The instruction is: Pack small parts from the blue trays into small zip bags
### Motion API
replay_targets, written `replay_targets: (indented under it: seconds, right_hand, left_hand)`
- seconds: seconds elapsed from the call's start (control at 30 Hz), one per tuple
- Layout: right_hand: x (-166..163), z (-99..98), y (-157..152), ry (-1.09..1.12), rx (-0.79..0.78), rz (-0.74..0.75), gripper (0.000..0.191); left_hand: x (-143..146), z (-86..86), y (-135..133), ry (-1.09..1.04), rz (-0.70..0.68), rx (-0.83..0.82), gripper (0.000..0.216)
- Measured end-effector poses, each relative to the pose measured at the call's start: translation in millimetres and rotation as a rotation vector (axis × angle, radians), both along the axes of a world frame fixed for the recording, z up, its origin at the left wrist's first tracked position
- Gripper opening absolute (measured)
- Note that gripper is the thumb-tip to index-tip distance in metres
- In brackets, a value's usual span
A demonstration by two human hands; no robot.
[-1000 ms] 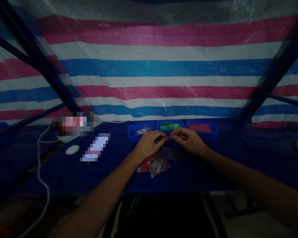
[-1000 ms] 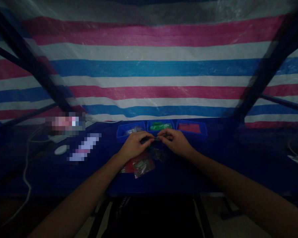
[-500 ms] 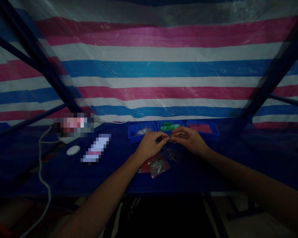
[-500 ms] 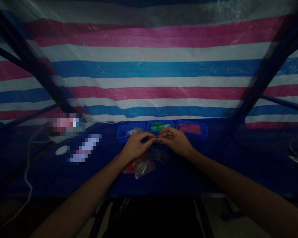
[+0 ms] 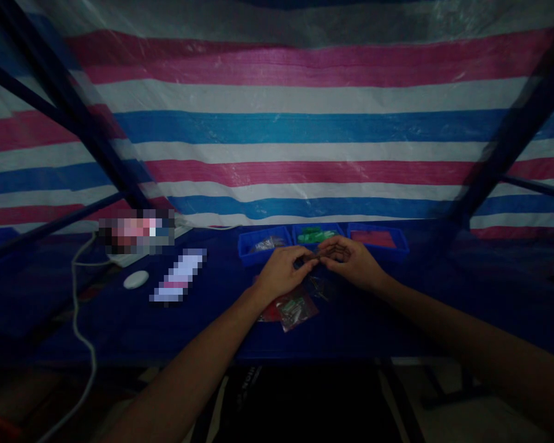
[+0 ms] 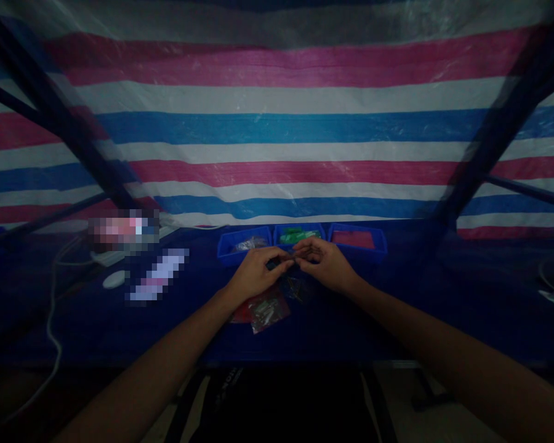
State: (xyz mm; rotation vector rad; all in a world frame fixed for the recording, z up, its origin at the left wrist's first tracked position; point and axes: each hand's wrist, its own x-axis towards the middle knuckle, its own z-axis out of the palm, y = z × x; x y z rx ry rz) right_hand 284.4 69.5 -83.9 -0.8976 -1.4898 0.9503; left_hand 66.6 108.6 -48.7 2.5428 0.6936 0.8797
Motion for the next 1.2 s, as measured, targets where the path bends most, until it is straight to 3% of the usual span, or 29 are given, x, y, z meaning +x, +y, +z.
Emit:
replay_targets:
  seconds: [0.47, 0.67, 1.2]
  right_hand:
    - [-2.6, 7.8, -6.3, 0.028, -0.025, 0.044, 0.031]
    - [-3.2, 10.6, -7.9, 0.030, -0.042, 0.020, 0.032]
    - [-1.4, 4.0, -2.6, 0.051, -0.062, 0.006, 0.038]
  left_hand:
    - [3.6, 3.2, -4.8, -0.050, -0.017, -0.037, 0.007]
    - [1.9, 6.5, -5.7, -0.037, -0.044, -0.011, 0.013]
    - [0.5, 4.9, -1.6, -0.053, 0.013, -0.026, 0.010]
